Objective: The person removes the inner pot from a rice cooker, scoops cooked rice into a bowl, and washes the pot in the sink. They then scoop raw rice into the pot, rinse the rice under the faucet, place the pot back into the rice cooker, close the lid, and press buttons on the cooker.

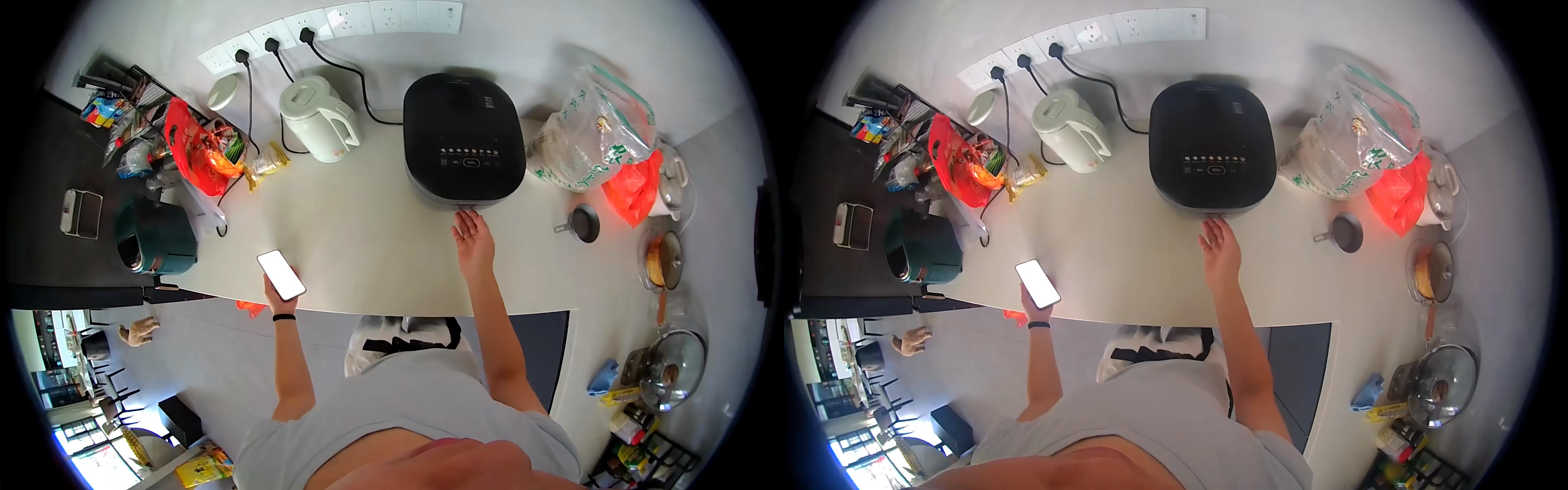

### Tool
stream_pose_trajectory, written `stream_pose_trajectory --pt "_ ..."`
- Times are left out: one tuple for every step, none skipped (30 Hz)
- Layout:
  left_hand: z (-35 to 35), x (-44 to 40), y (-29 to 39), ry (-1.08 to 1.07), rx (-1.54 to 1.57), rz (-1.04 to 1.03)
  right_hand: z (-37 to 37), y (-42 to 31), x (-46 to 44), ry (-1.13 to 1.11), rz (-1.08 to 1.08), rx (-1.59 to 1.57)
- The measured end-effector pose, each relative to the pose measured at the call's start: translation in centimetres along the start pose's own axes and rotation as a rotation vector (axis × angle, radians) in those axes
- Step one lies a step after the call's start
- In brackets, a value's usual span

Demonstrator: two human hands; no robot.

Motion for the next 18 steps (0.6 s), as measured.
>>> stream_pose_trajectory --pt "0.5 -0.8 0.6 -0.012 -0.014 -0.021 -0.1 0.1 -0.1 0.025 -0.031 -0.042" --pt "1.4 -1.3 1.1 0.031 -0.078 -0.024 -0.2 0.1 0.1 0.052 -0.060 -0.085" --pt "2.0 -2.4 1.9 0.062 -0.142 -0.029 -0.6 0.1 0.2 0.062 -0.105 -0.178" --pt "3.1 -3.5 2.5 0.096 -0.205 -0.031 -0.6 0.1 -0.1 0.068 -0.099 -0.163" --pt "4.7 -4.8 3.6 0.197 -0.269 -0.089 -0.5 0.0 -0.6 0.075 -0.091 -0.148" --pt "4.7 -5.2 4.5 0.226 -0.414 -0.137 -0.8 -0.4 -0.7 0.081 -0.082 -0.130" --pt "5.4 -6.1 5.8 0.309 -0.547 -0.217 -0.8 -0.4 -0.5 0.080 -0.110 -0.097" --pt "5.9 -6.8 7.0 0.391 -0.682 -0.294 -0.5 -0.7 -0.2 0.083 -0.136 -0.064" --pt "6.0 -8.1 7.1 0.316 -0.707 -0.286 -0.4 -1.2 0.2 0.086 -0.159 -0.033" --pt "5.8 -8.7 8.0 0.360 -0.816 -0.354 0.0 -2.5 0.3 0.094 -0.075 0.163" --pt "5.2 -9.0 9.0 0.368 -0.920 -0.473 0.4 -3.8 0.4 0.104 0.006 0.363" --pt "4.3 -9.0 10.0 0.376 -1.024 -0.597 0.4 -4.8 0.9 0.115 0.082 0.562" --pt "2.9 -8.6 11.2 0.447 -1.118 -0.810 0.1 -7.0 1.6 0.195 0.234 0.777" --pt "2.4 -9.5 11.0 0.444 -1.289 -0.769 -0.3 -8.4 1.9 0.222 0.350 0.856" --pt "-0.1 -8.4 11.3 0.439 -1.461 -0.723 -1.2 -9.5 2.4 0.205 0.404 0.839" --pt "-1.7 -7.9 10.9 0.432 -1.630 -0.672 -2.0 -10.6 2.6 0.186 0.460 0.823" --pt "0.9 -11.3 11.1 0.453 -1.705 -0.775 -2.3 -11.3 2.1 0.189 0.502 0.822" --pt "-1.0 -10.4 10.9 0.456 -1.702 -0.886 -2.6 -12.1 1.4 0.208 0.557 0.870"
Point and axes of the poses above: each hand's wrist, its own x-axis away from the middle knuckle, its own z-axis out of the back of the hand, y = z × x, the point moved 10 cm from there along -x, towards the middle knuckle, and after that the axes turned 13 degrees about y, right-handed, at the moved point
